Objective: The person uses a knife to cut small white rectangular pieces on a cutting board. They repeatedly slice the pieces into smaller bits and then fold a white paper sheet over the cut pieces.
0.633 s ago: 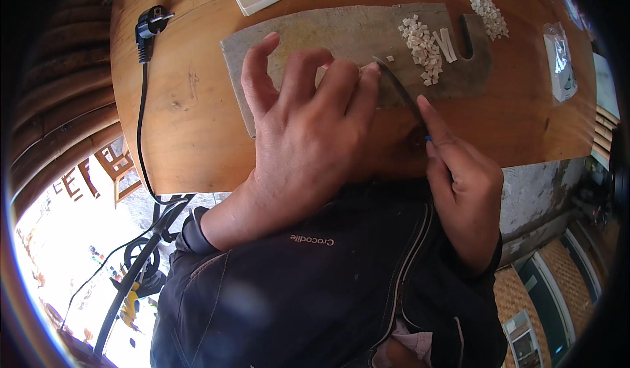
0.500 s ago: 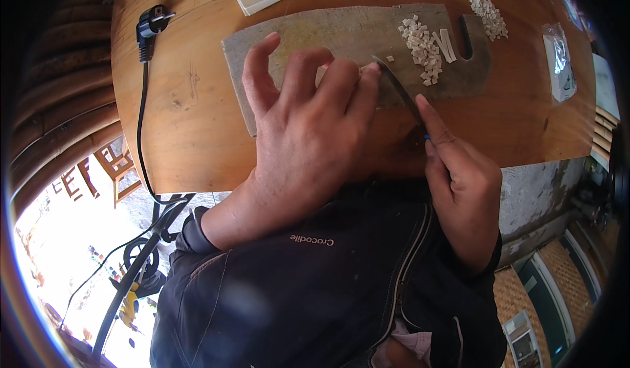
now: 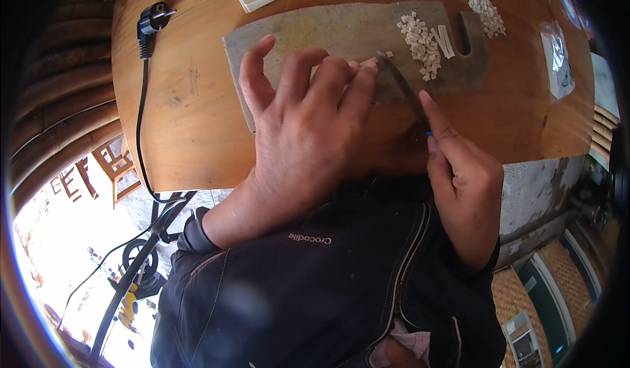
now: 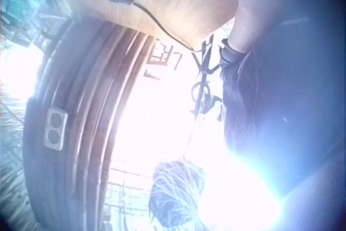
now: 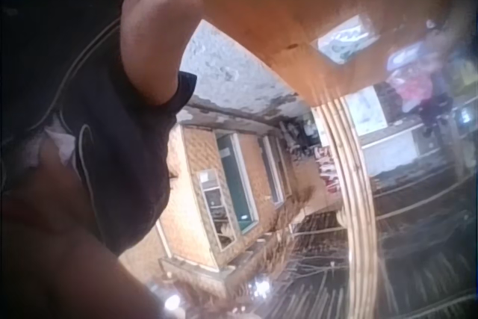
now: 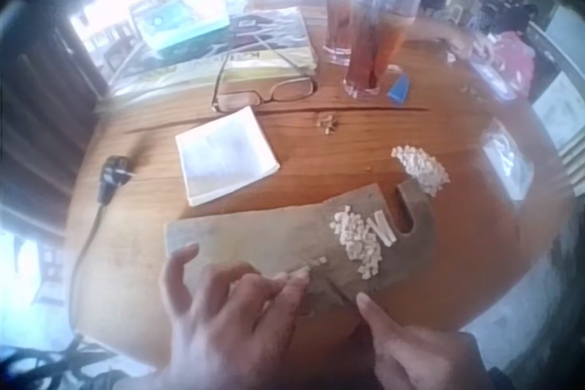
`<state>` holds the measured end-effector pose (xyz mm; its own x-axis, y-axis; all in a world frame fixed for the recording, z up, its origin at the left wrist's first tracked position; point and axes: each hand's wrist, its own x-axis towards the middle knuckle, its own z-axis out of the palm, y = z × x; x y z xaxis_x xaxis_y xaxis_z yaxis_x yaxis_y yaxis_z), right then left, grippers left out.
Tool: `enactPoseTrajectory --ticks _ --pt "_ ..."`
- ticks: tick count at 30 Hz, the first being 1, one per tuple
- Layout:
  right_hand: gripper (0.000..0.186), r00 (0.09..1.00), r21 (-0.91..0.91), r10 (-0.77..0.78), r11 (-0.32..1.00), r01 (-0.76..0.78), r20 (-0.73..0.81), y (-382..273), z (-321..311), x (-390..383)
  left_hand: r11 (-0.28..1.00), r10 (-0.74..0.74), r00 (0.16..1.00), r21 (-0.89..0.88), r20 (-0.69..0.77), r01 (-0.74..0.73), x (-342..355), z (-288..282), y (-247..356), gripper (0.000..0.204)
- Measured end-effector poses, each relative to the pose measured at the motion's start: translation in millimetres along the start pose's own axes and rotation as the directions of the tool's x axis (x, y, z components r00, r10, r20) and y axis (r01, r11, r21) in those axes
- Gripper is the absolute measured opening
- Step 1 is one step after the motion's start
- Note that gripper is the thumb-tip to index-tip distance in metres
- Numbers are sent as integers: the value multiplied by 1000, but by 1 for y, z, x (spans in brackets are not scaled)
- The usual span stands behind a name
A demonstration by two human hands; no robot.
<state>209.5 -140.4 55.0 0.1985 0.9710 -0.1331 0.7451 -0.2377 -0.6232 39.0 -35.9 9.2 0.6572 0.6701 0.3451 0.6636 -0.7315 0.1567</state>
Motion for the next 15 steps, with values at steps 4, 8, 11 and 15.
enactPoseTrajectory --ticks 4,8,11,15 --pt "59 999 37 -42 998 43 -29 1 4 0 1000 -5 1000 -7 -12 5 0 0 -1 37" --pt "63 996 6 -87 996 87 -9 3 6 2 1000 -2 1000 -8 -19 2 -1 1 -2 36" --pt "64 996 4 -93 996 93 -9 2 6 2 1000 -2 1000 -11 -13 2 -1 0 -2 36" --pt "65 993 -17 -117 993 117 -12 3 8 3 1000 -2 1000 -18 -20 2 -2 2 -2 35"
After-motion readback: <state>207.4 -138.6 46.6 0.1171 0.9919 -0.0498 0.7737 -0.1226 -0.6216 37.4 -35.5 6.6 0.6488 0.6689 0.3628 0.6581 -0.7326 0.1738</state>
